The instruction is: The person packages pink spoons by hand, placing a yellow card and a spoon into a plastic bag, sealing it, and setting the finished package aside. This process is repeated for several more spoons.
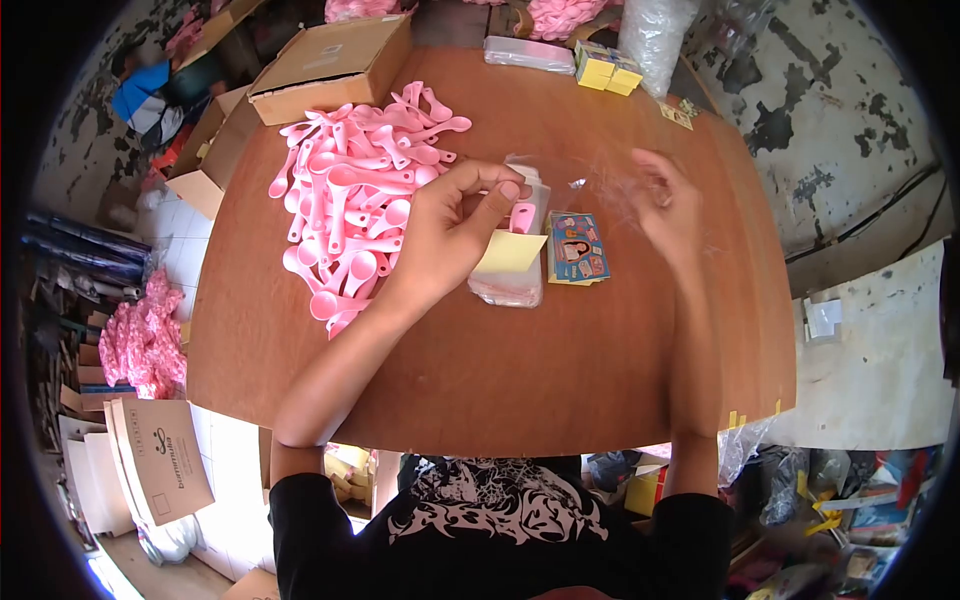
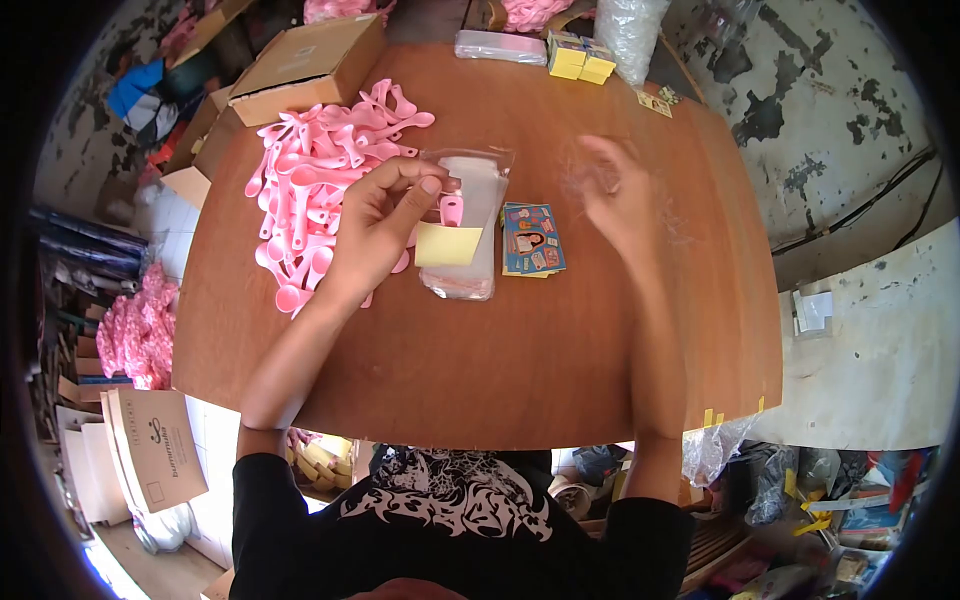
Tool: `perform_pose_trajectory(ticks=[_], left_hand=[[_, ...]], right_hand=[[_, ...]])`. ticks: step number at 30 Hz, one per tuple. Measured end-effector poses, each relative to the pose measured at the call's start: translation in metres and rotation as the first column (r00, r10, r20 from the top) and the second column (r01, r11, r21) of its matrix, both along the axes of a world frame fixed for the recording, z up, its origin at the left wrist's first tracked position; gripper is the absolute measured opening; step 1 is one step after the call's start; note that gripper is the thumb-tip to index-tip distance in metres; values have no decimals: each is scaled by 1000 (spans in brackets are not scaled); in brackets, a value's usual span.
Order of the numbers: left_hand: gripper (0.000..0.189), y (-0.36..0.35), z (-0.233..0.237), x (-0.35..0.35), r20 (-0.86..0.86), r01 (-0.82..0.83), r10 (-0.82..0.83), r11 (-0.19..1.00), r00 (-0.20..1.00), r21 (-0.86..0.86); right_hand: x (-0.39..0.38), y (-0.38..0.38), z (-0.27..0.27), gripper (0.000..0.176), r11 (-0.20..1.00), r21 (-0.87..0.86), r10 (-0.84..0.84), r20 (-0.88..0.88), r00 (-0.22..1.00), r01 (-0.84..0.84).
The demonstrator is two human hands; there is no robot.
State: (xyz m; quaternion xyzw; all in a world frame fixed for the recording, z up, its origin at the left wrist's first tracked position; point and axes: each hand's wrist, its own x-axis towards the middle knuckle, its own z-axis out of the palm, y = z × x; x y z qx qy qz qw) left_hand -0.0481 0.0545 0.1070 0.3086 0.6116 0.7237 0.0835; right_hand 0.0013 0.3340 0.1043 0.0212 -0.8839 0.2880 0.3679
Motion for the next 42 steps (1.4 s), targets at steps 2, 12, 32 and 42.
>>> perform_pose_trajectory(ticks=[2,12,32,42], left_hand=[[16,4,-2,1,53,31,-34,998,998,49],[18,2,0,4,18,61,-63,995,998,77],[16,-13,6,-7,-77,149,-146,988,986,45],[29,-17,3,-8,-182,163,-154,986,971,36]], right_hand=[[10,-32,21,31,887,-192,450,161,878,-419],[25,-84,22,14,620,-684,602,101,792,-384],[25,-68,24,14,569,-577,698,-38,715,-586],[32,-68,30,23,547,-624,728,25,685,-558]])
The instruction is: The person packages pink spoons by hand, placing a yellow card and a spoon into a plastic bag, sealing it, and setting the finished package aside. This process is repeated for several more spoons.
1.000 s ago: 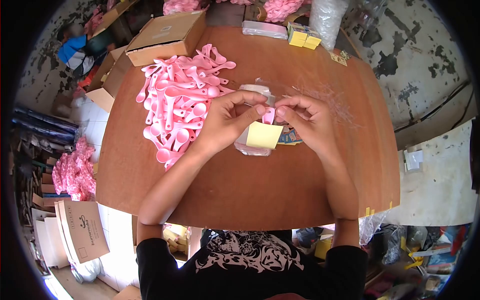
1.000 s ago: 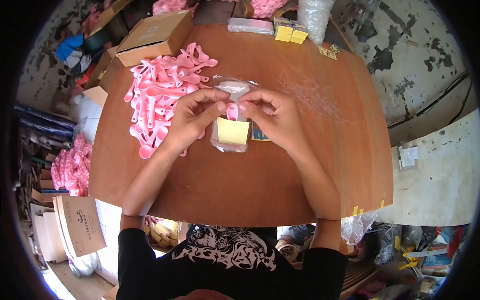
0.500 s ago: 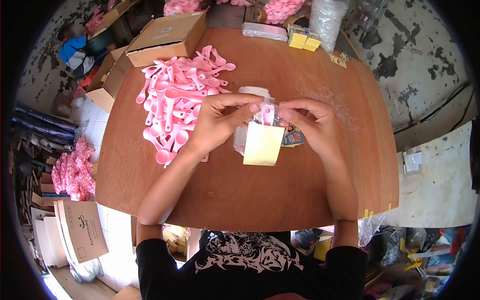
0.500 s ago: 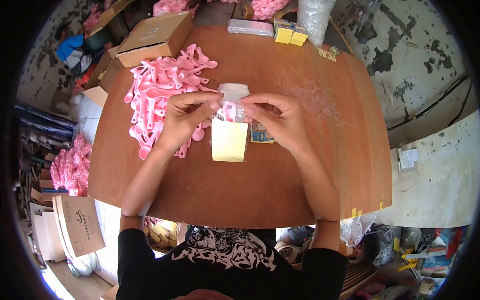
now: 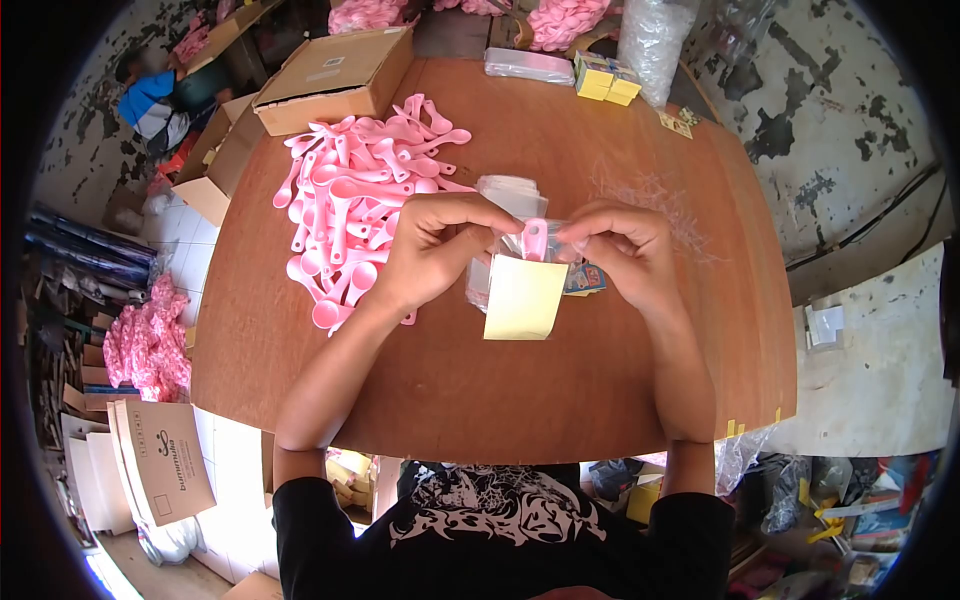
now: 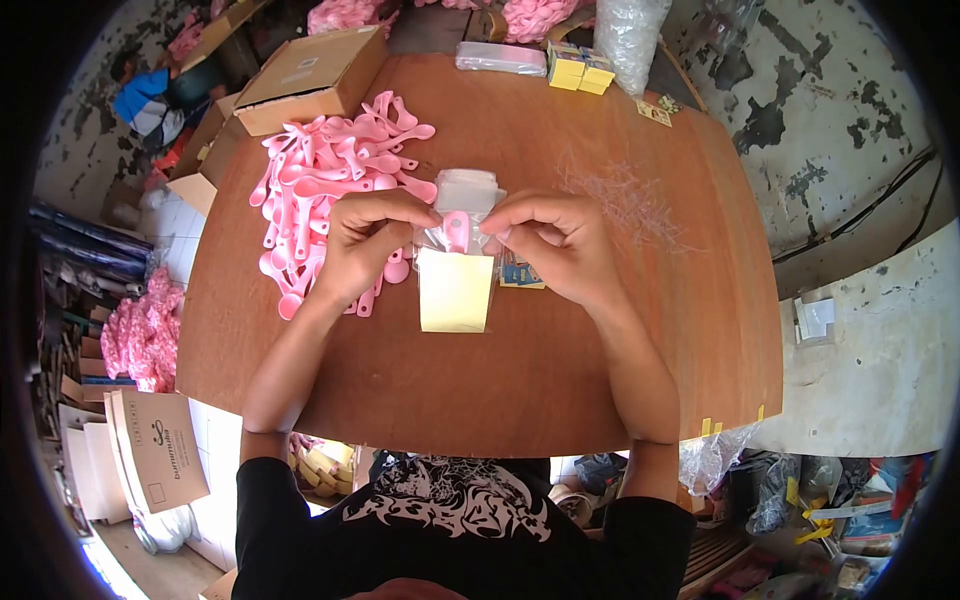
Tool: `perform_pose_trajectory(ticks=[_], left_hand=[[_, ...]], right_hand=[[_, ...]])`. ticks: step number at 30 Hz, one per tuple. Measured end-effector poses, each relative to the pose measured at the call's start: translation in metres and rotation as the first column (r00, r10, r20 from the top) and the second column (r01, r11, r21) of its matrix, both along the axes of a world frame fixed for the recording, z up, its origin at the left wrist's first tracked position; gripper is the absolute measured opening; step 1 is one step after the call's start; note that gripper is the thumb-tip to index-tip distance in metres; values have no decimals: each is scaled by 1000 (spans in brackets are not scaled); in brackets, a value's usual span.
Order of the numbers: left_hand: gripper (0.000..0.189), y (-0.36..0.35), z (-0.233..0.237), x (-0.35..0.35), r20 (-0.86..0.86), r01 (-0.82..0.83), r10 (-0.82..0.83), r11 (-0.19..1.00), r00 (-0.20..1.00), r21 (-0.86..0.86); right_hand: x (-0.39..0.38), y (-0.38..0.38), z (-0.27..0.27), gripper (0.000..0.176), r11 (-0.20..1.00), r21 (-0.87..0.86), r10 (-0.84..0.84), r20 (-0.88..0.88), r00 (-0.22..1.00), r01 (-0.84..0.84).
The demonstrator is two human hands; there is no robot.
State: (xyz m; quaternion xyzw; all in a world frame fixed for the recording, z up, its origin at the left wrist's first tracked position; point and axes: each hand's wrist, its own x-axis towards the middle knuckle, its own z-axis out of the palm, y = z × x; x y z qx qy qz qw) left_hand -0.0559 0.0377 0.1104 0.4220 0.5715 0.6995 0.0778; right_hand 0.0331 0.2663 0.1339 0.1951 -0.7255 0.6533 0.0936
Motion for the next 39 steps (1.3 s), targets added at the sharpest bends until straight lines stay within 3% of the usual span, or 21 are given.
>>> perform_pose_trajectory(ticks=[3,9,12,14,16,19,20,21,22,24,26,27,28,30,31,32,33,34,36,38,39], left_hand=[[27,-1,1,2,-24,-13,14,1000,1000,18],[19,-4,6,3,116,76,-80,996,990,39],[17,-3,22,13,105,14,-2,994,994,-110],[27,-8,33,17,123,-1,26,979,992,-203],[31,-28,37,22,36,-69,77,981,996,-183],[29,-101,55,50,-116,-374,367,926,923,-46],[26,-139,52,59,-236,-510,509,858,828,62],[26,-182,44,69,-249,-724,742,666,622,177],[30,-224,35,84,-126,-926,958,282,257,252],[37,-289,24,110,-62,-926,961,-242,-270,289],[35,-342,-22,150,-53,-883,882,-465,-468,60],[35,-376,-63,169,-201,-822,811,-567,-549,-44],[34,-403,-115,189,-165,-805,821,-569,-546,-166],[29,-458,-232,223,-240,-779,889,-457,-389,-429],[31,-511,-326,242,-166,-855,965,-255,-201,-451],[46,-479,-333,247,-415,-545,891,-445,-185,-711],[60,-477,-365,252,-459,-511,878,-459,-135,-727],[64,-455,-357,243,-522,-436,837,-535,-161,-723],[56,-404,-289,205,-482,-507,793,-608,-371,-611],[47,-391,-236,170,-532,-720,696,-661,-483,-210],[43,-362,-185,149,-472,-768,729,-621,-495,-153]], right_hand=[[1,-1,1,23,1000,11,13,-25,1000,-13],[1,-9,2,16,999,-29,36,-152,988,-41],[5,-17,1,20,994,60,-77,-143,987,87],[7,-18,-2,25,995,53,-80,-127,989,87],[10,-20,-2,30,995,45,-81,-110,991,86],[13,-23,9,37,989,-114,-98,-40,994,93],[12,-19,10,37,991,-35,-133,-33,991,131],[11,-15,11,38,985,43,-169,-29,985,170],[9,-10,9,38,985,34,-170,-24,985,170],[4,-4,4,36,983,64,-169,-38,985,171],[1,-5,5,32,982,38,-185,-38,982,187],[0,-4,5,30,976,86,-196,-55,979,200],[-1,-5,4,28,967,137,-205,-72,976,213],[-3,-7,-2,23,967,150,-200,-62,978,207],[-4,-7,-4,21,949,265,-176,-1,984,170],[-6,-8,-5,18,919,373,-157,59,986,124],[-8,-10,-11,18,920,374,-154,62,986,120],[-12,-13,-20,15,873,471,-156,24,988,126],[-19,-16,-46,13,812,569,-153,-11,988,132],[-28,-17,-69,12,653,722,-65,-246,967,228],[-27,-22,-67,16,587,778,-66,-229,971,224]])
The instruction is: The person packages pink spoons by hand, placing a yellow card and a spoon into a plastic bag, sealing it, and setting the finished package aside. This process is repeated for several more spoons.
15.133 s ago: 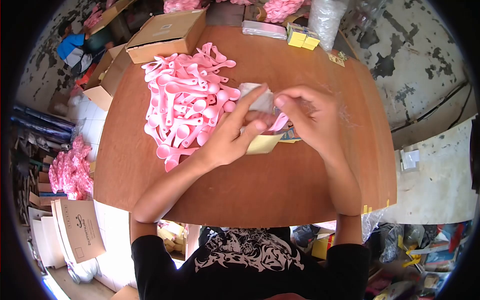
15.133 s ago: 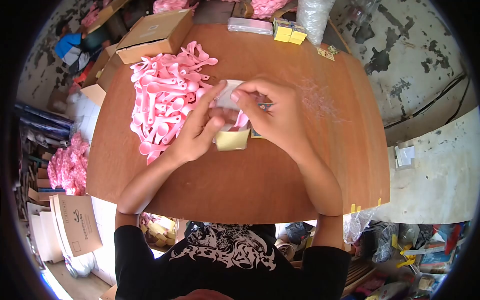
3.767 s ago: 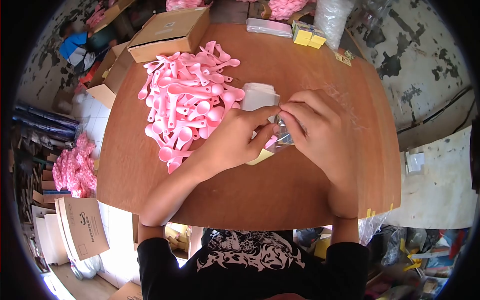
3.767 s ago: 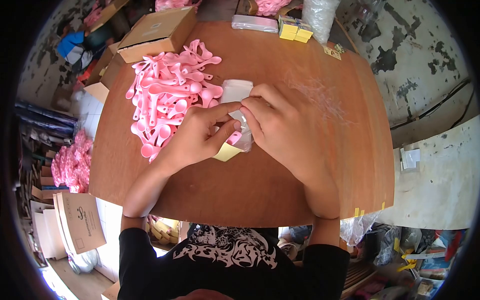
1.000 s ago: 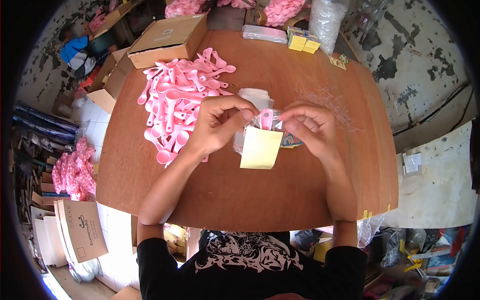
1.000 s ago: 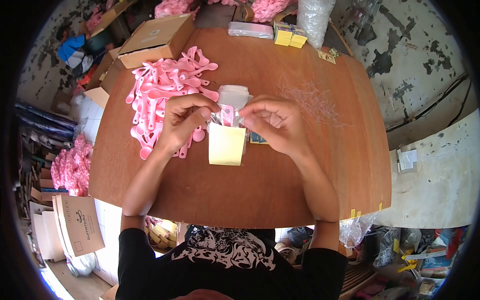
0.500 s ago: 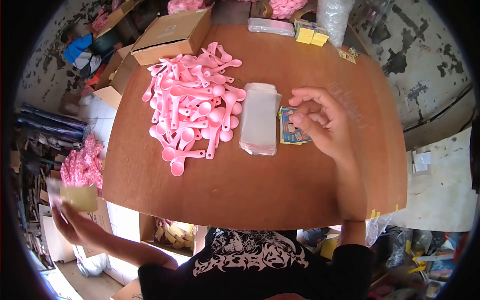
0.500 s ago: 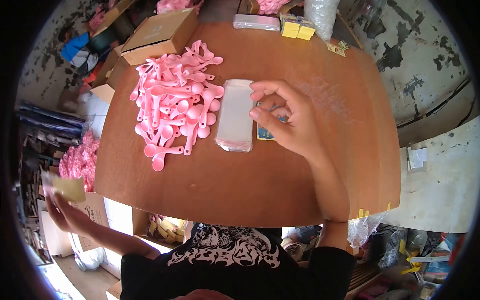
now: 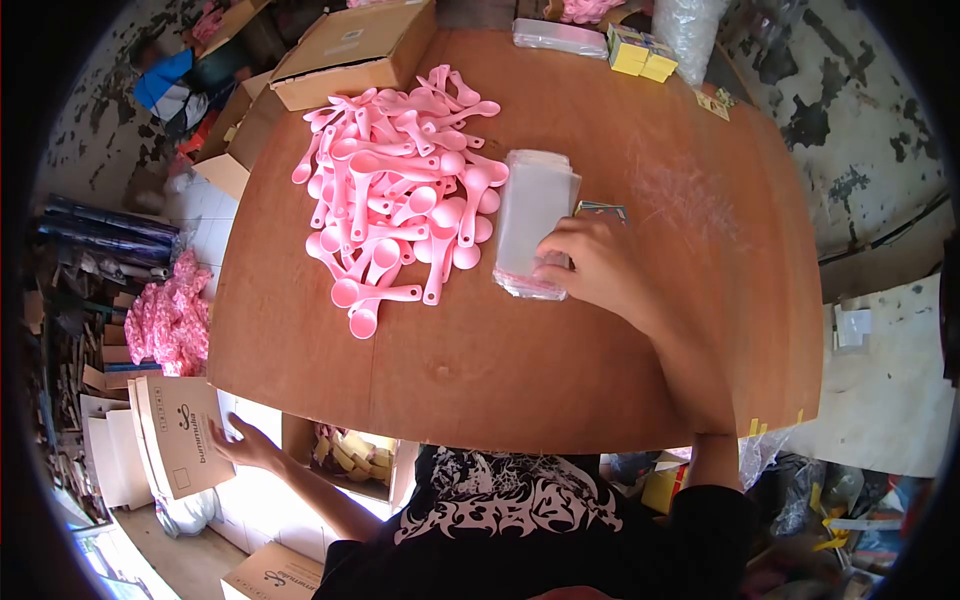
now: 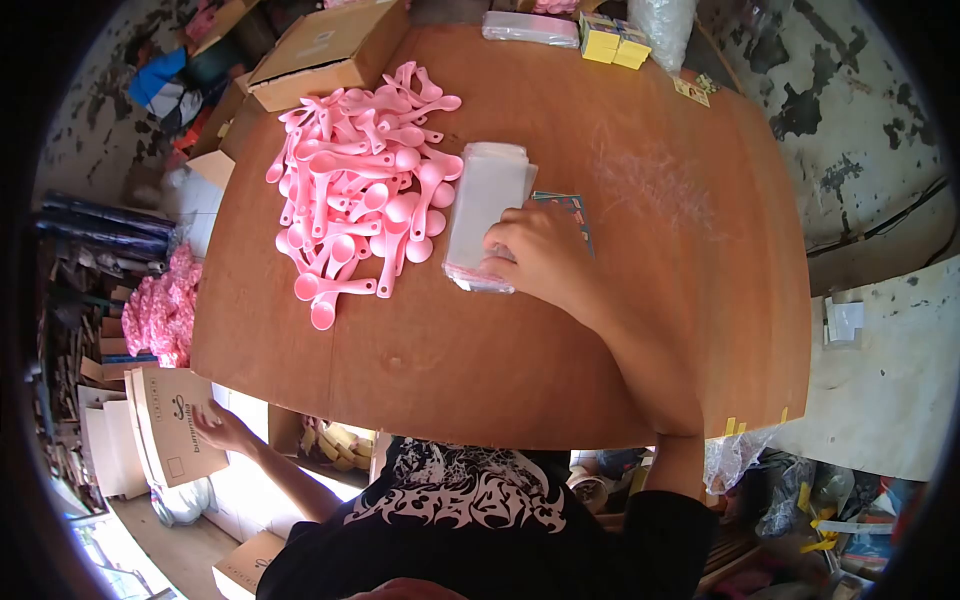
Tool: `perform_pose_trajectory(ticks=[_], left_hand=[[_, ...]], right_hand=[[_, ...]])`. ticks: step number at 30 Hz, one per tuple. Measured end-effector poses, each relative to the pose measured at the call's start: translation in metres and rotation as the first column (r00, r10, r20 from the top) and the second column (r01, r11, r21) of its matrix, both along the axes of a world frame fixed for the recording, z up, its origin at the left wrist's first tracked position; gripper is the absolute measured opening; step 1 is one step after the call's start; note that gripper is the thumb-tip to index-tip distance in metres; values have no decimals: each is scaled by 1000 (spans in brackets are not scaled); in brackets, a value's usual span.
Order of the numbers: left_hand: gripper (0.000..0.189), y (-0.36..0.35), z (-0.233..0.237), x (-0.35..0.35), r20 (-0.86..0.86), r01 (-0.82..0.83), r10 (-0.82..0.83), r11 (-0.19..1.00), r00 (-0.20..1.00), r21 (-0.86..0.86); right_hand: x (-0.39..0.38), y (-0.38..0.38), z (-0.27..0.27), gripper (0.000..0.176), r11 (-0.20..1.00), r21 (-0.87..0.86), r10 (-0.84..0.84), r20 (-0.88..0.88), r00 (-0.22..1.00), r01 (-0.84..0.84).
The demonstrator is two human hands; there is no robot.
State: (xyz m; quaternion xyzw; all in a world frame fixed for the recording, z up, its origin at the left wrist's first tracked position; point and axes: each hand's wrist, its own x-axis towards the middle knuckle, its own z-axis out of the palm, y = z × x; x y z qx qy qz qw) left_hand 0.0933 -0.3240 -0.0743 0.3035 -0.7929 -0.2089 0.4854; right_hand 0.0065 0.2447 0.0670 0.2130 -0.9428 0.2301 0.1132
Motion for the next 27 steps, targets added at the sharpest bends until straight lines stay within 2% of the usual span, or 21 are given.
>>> perform_pose_trajectory(ticks=[1,3,5,7,8,9,11,13,14,16,17,19,20,21,23,27], left_hand=[[39,41,51,-18,-92,49,-48,999,995,14],[34,94,107,-46,-389,402,-338,911,857,94],[32,153,148,-62,-390,661,-635,746,667,-84],[26,202,166,-71,-292,900,-889,408,354,-154],[23,224,183,-73,-95,946,-965,259,244,-195],[20,243,195,-75,107,974,-987,100,124,-205],[13,273,199,-91,250,984,-958,-163,-141,-72],[14,303,204,-112,305,965,-915,-255,-263,66],[14,313,203,-125,305,964,-915,-257,-264,66],[18,329,195,-153,518,914,-758,-377,-396,148],[18,335,195,-162,518,913,-757,-381,-399,147],[21,345,192,-177,677,883,-567,-320,-470,345],[23,347,183,-186,687,873,-547,-376,-479,310],[23,351,180,-193,685,872,-546,-381,-482,309],[27,358,175,-201,646,795,-464,-365,-606,484],[24,368,159,-203,615,791,-498,-389,-612,472]], right_hand=[[-1,-2,-1,16,1000,0,2,-1,1000,-2],[-2,-4,-6,11,996,90,-6,54,999,1],[-5,-2,-16,10,995,97,16,25,1000,-18],[-5,-1,-17,9,994,108,32,-5,999,-31],[-4,-3,-17,7,993,111,27,-12,1000,-26],[-3,-4,-16,4,993,116,24,-19,1000,-21],[-3,-4,-15,3,987,158,21,-16,1000,-19],[-4,-4,-14,3,980,198,19,-14,1000,-16],[-4,-3,-15,4,977,212,24,-26,999,-18],[-5,-2,-18,6,974,227,26,-38,999,-17],[-5,-1,-20,8,974,224,35,-45,998,-24],[-6,0,-20,10,974,224,41,-50,998,-29],[-5,1,-20,10,974,222,47,-43,998,-37],[-5,1,-19,10,974,220,53,-36,998,-44],[-6,2,-16,8,978,201,56,-28,998,-49],[-8,6,-12,5,986,155,60,-19,998,-56]])
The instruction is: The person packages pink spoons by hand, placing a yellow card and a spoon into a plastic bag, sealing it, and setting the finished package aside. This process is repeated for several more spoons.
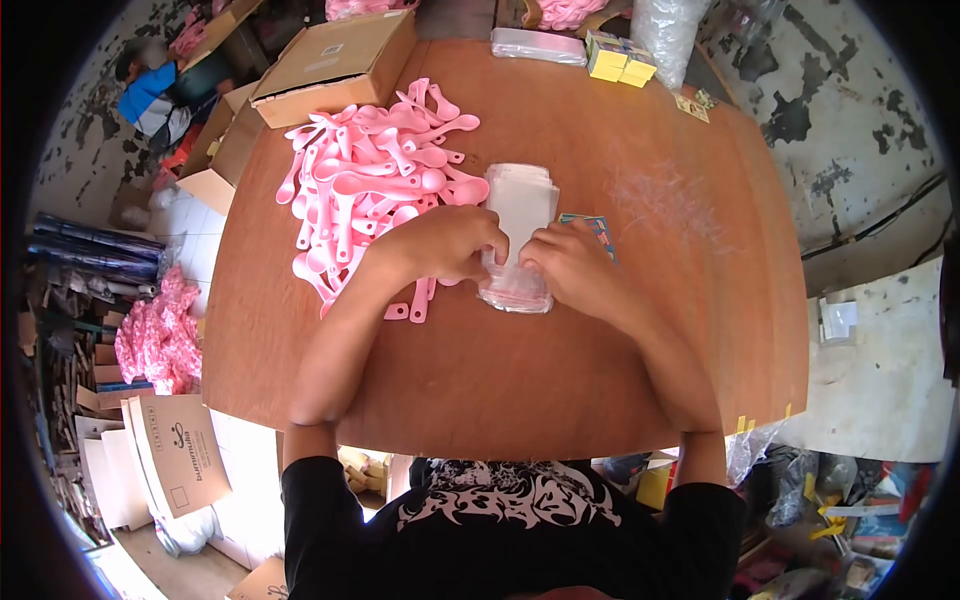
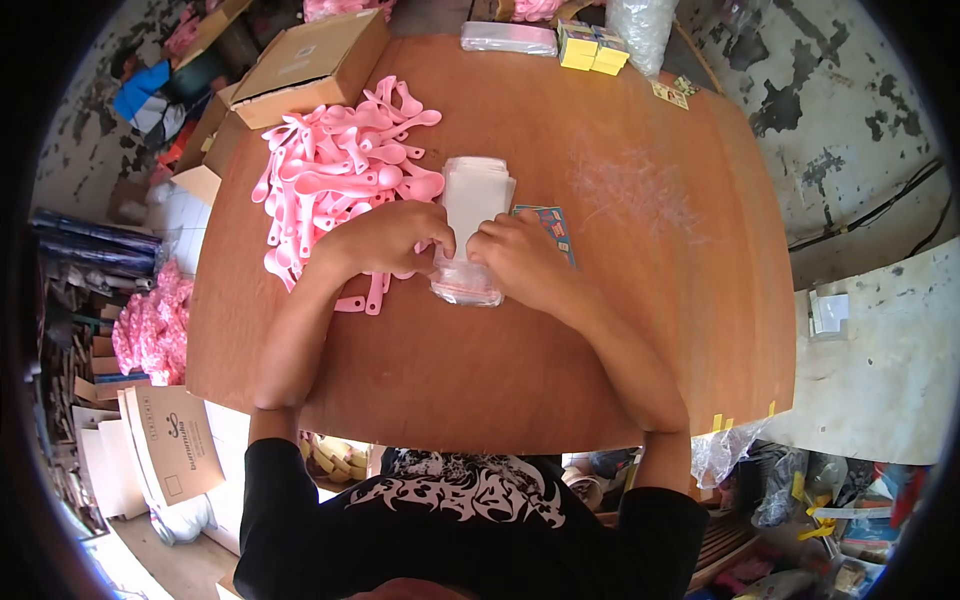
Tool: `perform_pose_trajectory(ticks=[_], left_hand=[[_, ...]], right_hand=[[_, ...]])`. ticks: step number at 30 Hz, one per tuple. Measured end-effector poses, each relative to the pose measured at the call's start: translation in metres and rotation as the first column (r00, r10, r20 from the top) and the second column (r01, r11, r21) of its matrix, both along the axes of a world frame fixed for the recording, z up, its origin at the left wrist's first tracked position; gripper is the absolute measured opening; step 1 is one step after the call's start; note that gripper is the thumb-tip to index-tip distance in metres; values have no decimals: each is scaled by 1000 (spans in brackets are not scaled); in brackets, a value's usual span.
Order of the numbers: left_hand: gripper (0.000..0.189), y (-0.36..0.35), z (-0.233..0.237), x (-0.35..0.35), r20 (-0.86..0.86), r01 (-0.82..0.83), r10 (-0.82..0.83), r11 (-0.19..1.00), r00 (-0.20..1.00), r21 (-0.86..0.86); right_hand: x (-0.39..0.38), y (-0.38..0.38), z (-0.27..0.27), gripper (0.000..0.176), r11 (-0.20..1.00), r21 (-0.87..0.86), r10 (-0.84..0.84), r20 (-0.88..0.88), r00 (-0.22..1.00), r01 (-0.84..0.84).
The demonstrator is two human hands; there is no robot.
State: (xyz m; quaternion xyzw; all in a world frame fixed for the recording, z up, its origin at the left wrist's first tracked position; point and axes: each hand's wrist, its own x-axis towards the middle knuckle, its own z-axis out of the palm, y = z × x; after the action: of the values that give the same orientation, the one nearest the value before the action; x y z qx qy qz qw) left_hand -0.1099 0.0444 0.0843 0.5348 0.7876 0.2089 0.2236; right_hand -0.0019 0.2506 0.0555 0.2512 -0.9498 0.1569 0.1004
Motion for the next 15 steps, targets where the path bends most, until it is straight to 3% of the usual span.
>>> perform_pose_trajectory(ticks=[2,5,7,9,10,12,13,15], left_hand=[[17,1,-5,-3,-108,57,-35,977,994,206],[9,4,-9,1,-115,51,-20,962,993,268],[9,4,-7,2,-140,55,-18,962,990,269],[9,5,-8,2,-164,61,-17,961,986,269],[10,5,-8,1,-164,57,-14,963,986,262],[10,4,-8,1,-163,54,-12,965,987,256],[11,3,-5,2,-160,58,-18,966,987,252],[11,3,-3,3,-159,63,-24,967,987,248]], right_hand=[[0,2,5,3,1000,-19,-12,-19,1000,11],[2,0,21,7,993,-114,-41,24,999,44],[5,-4,28,9,980,-185,-53,86,995,68],[8,-9,30,17,984,-178,-43,-88,995,26],[7,-8,29,17,984,-176,-42,-88,995,26],[6,-5,23,11,998,-7,-64,-59,996,64],[5,-5,21,11,998,-6,-65,-58,996,65],[4,-6,19,12,983,-167,-75,-15,997,71]])
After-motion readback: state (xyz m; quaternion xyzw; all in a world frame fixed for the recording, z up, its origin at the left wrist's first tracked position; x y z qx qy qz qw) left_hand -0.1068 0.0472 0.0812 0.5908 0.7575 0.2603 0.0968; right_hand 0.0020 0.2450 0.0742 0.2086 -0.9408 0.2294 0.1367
